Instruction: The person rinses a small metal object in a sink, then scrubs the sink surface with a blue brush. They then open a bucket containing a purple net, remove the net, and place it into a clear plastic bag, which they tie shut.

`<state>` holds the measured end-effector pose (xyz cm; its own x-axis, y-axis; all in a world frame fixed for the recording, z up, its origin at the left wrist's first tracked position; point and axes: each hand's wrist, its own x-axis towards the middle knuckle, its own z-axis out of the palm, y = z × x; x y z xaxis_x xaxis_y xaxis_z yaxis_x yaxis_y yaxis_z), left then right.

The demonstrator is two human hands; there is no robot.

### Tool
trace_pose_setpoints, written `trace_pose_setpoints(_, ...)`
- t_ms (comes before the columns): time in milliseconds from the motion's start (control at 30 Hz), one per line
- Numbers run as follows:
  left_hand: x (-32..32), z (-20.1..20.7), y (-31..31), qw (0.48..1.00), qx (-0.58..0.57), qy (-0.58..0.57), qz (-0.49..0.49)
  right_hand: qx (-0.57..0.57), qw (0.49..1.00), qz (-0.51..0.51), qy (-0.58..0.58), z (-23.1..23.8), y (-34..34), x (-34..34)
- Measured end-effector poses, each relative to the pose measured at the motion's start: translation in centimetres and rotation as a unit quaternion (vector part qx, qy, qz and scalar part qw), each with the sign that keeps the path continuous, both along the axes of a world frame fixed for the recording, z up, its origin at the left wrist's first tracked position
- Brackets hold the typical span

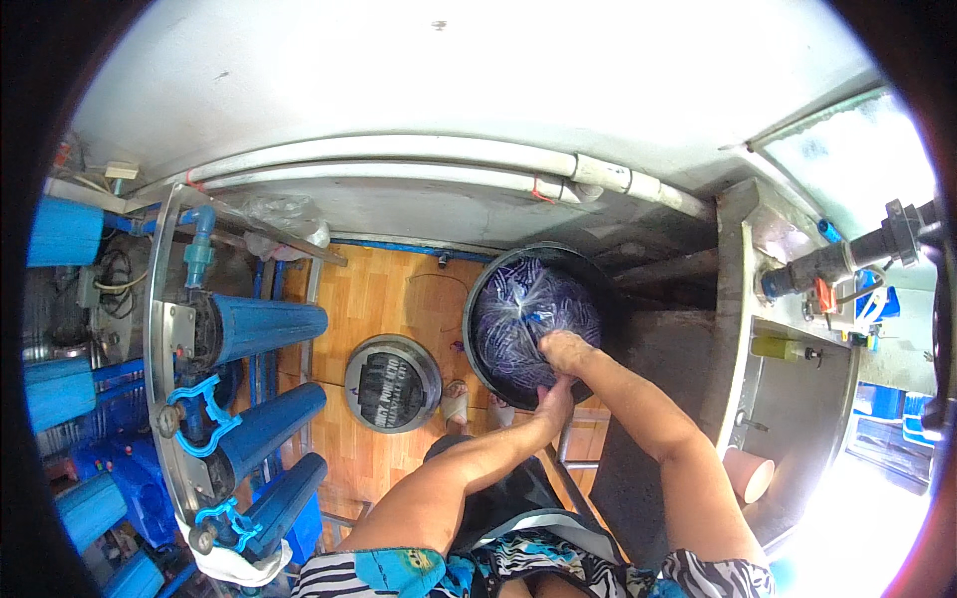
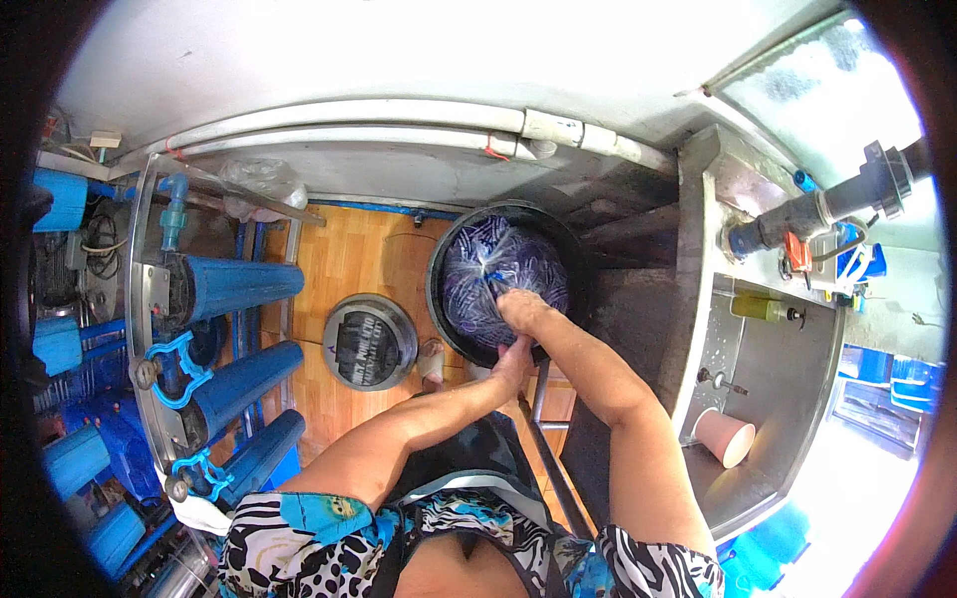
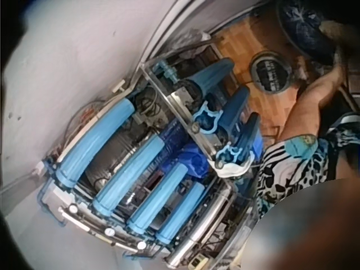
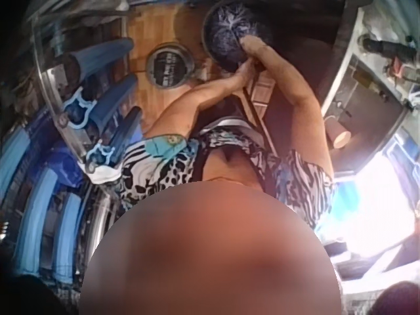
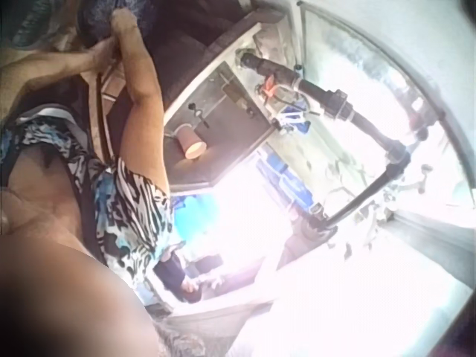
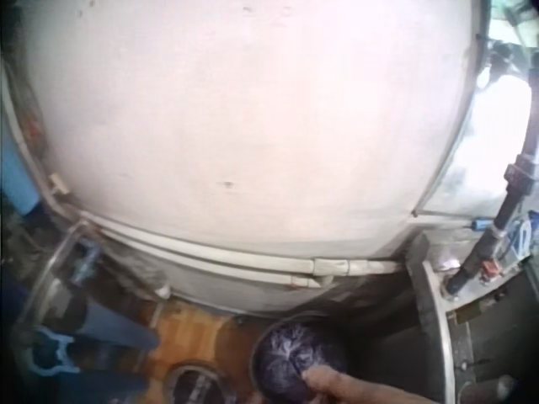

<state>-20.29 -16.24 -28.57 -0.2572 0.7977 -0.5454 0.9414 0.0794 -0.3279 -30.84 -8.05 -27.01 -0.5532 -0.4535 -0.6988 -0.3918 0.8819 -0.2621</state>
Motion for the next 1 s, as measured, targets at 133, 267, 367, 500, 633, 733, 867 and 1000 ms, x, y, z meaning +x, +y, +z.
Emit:
trace_pose_setpoints(133,-1.2,-1.1,0.1,0.998,-0.025,0.039,-0.053,-0.013,0.999,-0.03,0.016,-0.1,-1.6,-0.3)
trace_pose_setpoints(267,-2.0,-2.3,0.2,0.999,-0.008,0.039,-0.034,-0.049,0.988,0.113,0.089,0.5,-3.2,1.0)
trace_pose_setpoints(367,-2.7,-3.0,0.0,0.999,0.029,0.011,0.017,-0.071,0.988,0.039,0.132,0.8,-3.3,1.0)
trace_pose_setpoints(500,-3.8,-3.3,-0.5,0.981,0.114,-0.053,0.145,-0.22,0.939,-0.224,0.139,1.0,-2.2,0.4)
trace_pose_setpoints(633,-4.3,-2.6,0.3,0.936,0.078,-0.187,0.287,-0.234,0.688,-0.623,0.288,1.4,-1.8,3.8)
trace_pose_setpoints(733,-3.8,-1.9,1.5,0.892,0.09,-0.115,0.429,-0.041,0.656,-0.717,0.232,0.9,-1.5,7.0)
trace_pose_setpoints(867,-5.2,-2.0,0.7,0.792,0.109,-0.263,0.539,-0.05,0.649,-0.743,0.152,-1.6,-0.2,8.8)
trace_pose_setpoints(1000,-8.1,-3.7,-2.3,0.439,0.133,-0.42,0.783,-0.131,0.58,-0.785,-0.173,-3.5,0.3,9.7)
